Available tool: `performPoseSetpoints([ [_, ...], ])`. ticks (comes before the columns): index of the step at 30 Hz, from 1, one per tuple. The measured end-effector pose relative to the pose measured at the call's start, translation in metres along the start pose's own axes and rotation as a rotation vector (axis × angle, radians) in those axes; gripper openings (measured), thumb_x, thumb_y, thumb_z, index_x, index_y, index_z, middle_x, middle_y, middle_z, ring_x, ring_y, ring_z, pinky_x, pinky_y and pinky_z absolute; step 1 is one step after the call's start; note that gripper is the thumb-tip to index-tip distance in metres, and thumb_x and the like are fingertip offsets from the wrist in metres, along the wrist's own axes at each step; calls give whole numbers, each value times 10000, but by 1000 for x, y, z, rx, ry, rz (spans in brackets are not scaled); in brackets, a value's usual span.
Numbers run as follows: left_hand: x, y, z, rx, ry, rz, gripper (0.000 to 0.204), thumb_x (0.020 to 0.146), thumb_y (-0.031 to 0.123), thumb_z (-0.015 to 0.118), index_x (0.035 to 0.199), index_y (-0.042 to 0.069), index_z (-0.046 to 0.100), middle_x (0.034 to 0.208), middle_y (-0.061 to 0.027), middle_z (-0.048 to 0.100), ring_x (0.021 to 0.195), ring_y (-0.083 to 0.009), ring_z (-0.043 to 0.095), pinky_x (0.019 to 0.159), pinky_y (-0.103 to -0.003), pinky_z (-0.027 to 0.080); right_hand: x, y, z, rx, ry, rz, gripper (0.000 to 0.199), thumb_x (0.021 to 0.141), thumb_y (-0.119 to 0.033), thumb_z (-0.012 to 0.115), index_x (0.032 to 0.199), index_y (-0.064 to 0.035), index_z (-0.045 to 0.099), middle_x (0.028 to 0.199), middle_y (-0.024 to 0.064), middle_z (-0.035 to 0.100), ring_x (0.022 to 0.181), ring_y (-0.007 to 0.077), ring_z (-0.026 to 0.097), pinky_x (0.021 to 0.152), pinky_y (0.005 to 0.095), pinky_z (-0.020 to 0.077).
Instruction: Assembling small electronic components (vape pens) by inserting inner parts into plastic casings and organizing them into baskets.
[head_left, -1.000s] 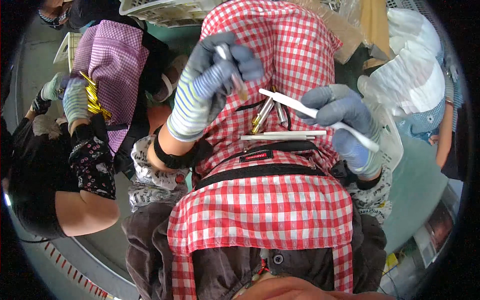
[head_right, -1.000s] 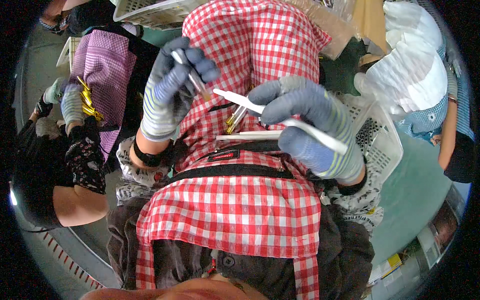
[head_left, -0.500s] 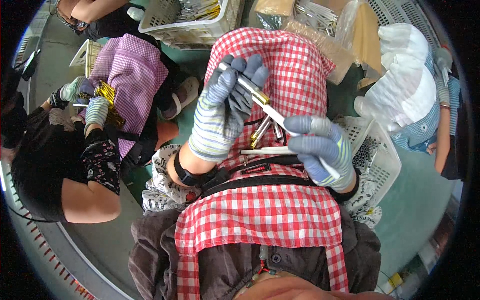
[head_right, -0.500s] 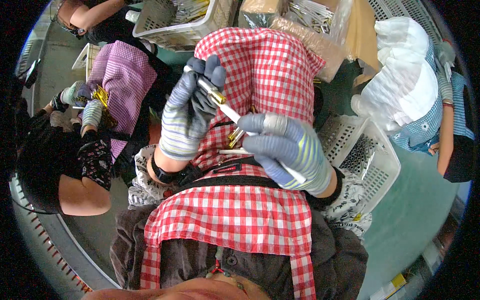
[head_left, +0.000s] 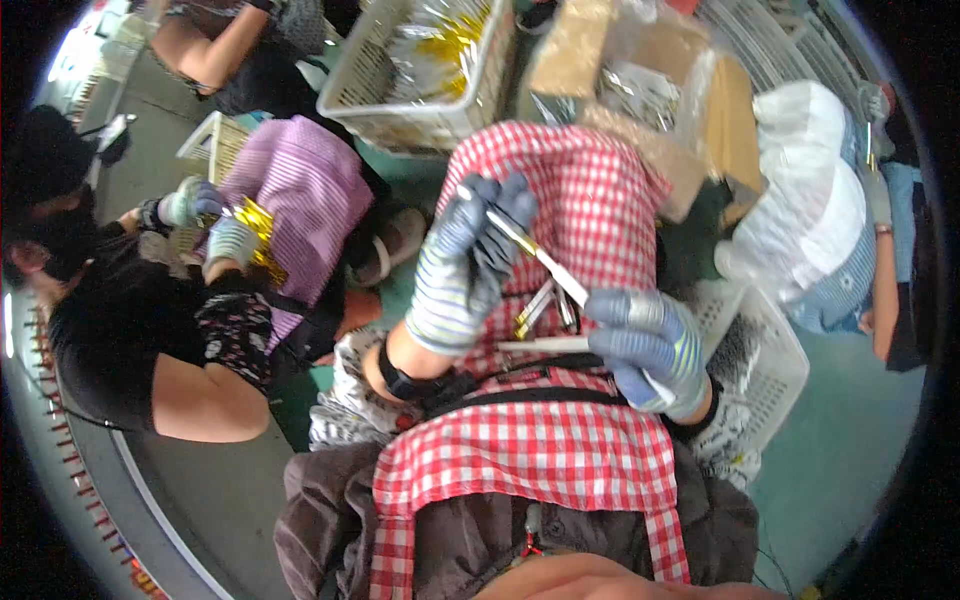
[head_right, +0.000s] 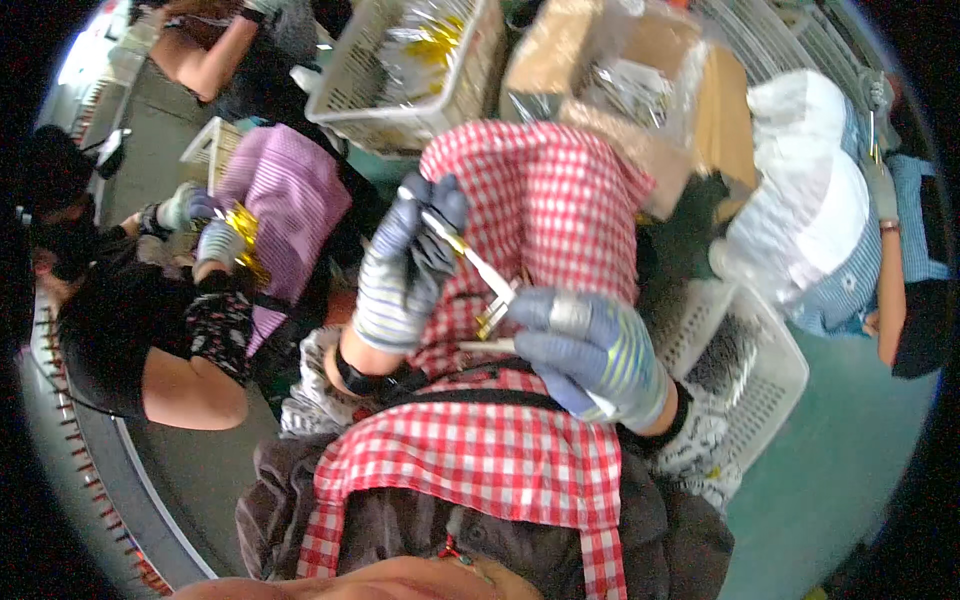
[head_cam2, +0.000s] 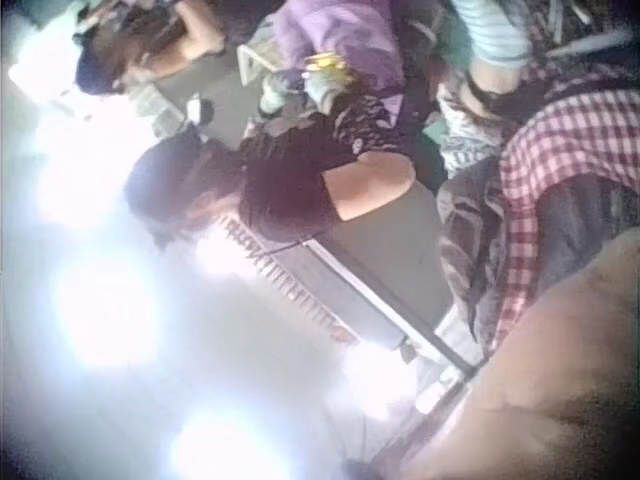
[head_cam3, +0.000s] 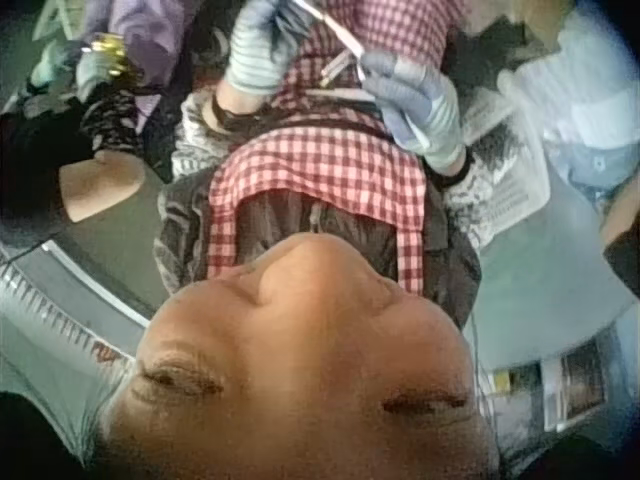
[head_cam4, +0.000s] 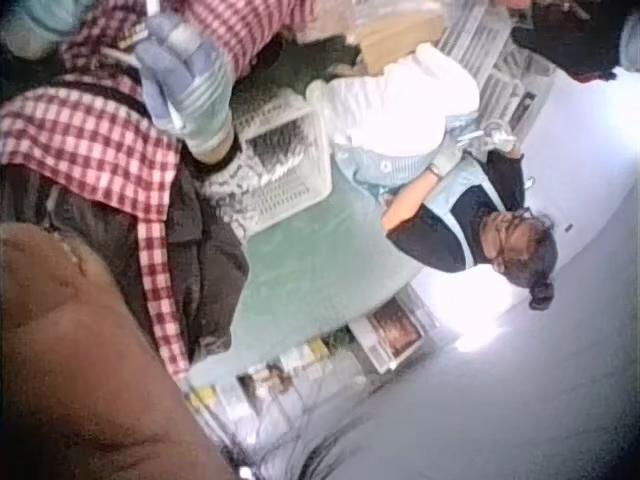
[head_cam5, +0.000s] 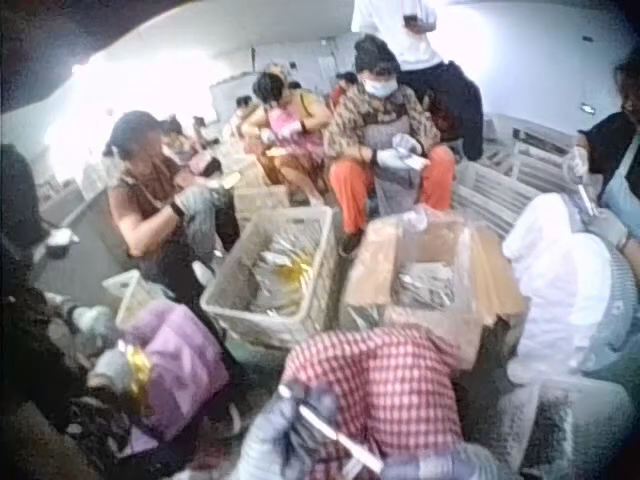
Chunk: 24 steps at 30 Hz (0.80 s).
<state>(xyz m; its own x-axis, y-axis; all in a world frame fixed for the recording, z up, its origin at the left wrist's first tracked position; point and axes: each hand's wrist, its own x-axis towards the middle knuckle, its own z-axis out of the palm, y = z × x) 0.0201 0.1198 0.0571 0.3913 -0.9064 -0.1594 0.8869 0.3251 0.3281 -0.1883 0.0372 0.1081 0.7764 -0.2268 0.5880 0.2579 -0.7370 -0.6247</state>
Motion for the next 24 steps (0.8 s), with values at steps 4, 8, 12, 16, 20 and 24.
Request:
performPoseSetpoints([
  [4,1,-6,-6,-25,2,-7,287,900,82,654,1174,64,567,1102,-51,661,1152,-248,598,1053,-419,464,-5,1,6,-3,31,23,168,756,-23,648,924,-18,650,1003,148,647,869,333,684,712,395,559],
  [8,-1,-3,-18,15,-159,76,335,929,105,623,1243,98,504,1134,-49,620,1174,-256,579,1034,-429,481,-4,9,19,57,36,-4,221,712,18,669,927,-27,653,973,126,647,871,325,684,736,396,560],
  [12,-4,-9,1,72,-133,135,347,952,122,589,1275,119,460,1095,-44,607,1160,-262,584,1007,-425,505,0,12,27,114,52,7,141,791,-51,679,927,-29,649,967,128,658,887,304,676,815,401,553],
  [16,-3,-12,6,62,-115,120,349,918,108,635,1226,92,472,1070,-35,609,1142,-267,597,992,-429,523,1,17,17,320,56,220,177,868,-84,634,1036,-29,619,1031,149,655,996,272,647,860,352,530],
  [20,4,7,6,103,-84,250,292,937,68,596,1199,83,467,1097,-78,618,1147,-297,596,1027,-481,491,-11,11,8,699,298,354,452,918,-344,635,1227,-36,515,1229,161,575,1012,219,651,848,286,538],
  [24,12,10,1,114,-129,293,313,930,67,606,1204,79,455,1087,-105,639,1136,-328,603,1010,-488,505,-19,12,-15,259,205,572,391,868,-181,689,1222,-68,566,1041,92,623,775,145,645,623,288,511],
])
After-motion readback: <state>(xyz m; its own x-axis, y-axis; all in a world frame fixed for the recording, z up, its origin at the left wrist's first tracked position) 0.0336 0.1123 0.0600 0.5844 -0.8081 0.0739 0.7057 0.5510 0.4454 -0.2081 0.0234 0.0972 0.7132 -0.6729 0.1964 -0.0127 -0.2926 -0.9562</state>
